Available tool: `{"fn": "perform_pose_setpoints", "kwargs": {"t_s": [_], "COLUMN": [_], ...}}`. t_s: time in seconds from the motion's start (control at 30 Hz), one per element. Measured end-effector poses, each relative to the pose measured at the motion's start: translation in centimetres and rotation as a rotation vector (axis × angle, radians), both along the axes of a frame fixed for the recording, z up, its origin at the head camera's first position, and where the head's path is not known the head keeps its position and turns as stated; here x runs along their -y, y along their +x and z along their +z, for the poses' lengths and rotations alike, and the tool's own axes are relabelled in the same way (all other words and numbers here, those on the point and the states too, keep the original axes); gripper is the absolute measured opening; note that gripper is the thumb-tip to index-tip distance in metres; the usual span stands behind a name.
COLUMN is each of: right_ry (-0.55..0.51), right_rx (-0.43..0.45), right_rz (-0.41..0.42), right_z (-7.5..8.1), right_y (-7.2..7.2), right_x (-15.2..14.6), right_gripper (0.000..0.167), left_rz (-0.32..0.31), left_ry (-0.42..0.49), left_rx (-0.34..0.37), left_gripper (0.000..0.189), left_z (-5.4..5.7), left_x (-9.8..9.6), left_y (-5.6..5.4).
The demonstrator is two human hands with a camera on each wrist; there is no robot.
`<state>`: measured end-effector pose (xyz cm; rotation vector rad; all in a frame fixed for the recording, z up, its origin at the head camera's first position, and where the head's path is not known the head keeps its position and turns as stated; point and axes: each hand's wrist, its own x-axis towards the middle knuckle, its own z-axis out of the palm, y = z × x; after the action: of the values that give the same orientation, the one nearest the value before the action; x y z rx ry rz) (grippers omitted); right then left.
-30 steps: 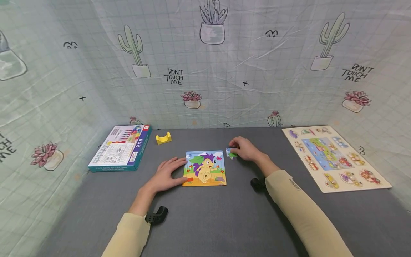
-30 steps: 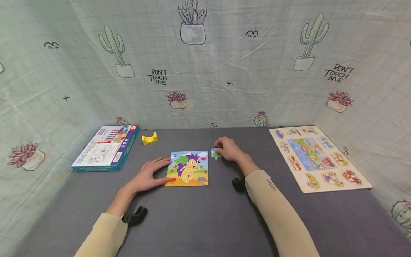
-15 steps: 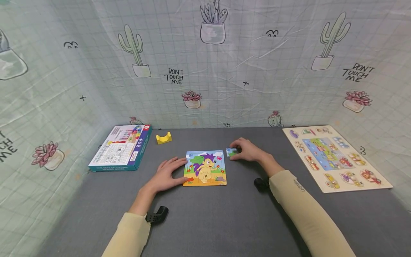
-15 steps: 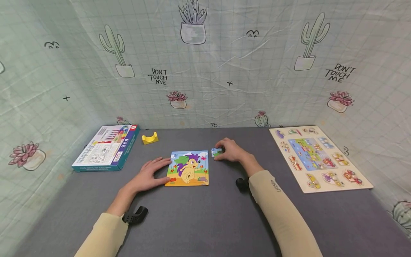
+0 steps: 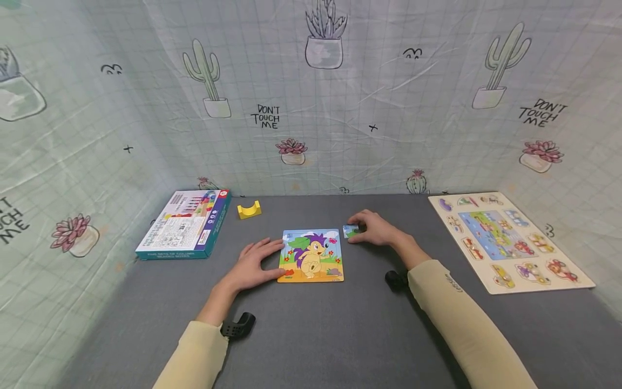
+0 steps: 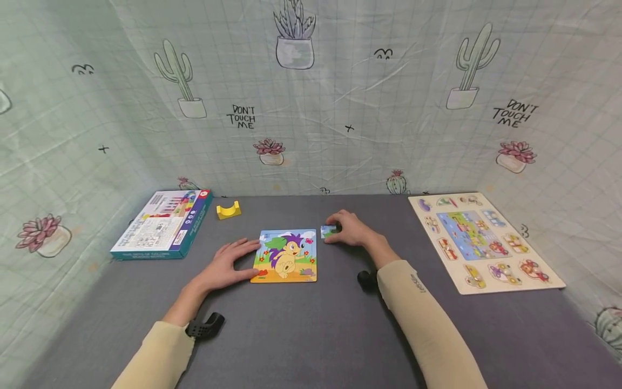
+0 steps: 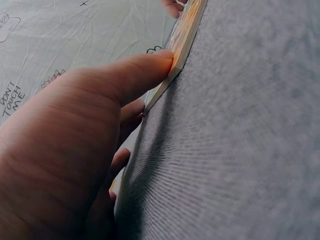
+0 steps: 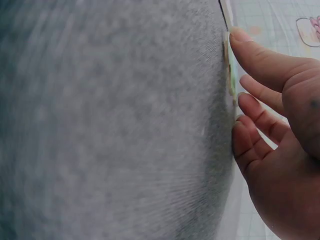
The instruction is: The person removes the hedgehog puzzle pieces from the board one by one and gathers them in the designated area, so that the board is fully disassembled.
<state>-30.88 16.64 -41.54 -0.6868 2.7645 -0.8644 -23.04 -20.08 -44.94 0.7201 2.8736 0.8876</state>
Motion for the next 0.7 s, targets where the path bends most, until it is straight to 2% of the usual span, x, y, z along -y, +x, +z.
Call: {"fn": "perform_pose_setpoints", "kwargs": {"t_s": [0.2,0.37,0.5,0.7], "right_ry": [-0.08,-0.129,-0.13,-0.075], "right_rx": [-0.044,-0.051,-0.032,-0.001], "right_rz": [-0.01,0.04,0.075,0.11], "right_z": [0.3,0.6,0.9,0.9], "right_y": [0.7,1.2,1.4,1.4], "right_x": [1.1,3.5,5.7,8.2], "right_gripper": [0.051,0.052,0.054,0.056], "left_rz": [-0.013,-0.018,-0.019,-0.029], "left_ry": [0.016,0.025,0.019,-0.01], "left_rx": [-0.029,-0.042,-0.043,-0.048], "left_gripper": [0.074,0.072,0.073,0.073], "left_z": [-0.4,-0.5,-0.4,-0.4], "left_x": [0.0,0.2,0.2,0.2], "left_y": [0.1,0.3,0.3,0.1]}}
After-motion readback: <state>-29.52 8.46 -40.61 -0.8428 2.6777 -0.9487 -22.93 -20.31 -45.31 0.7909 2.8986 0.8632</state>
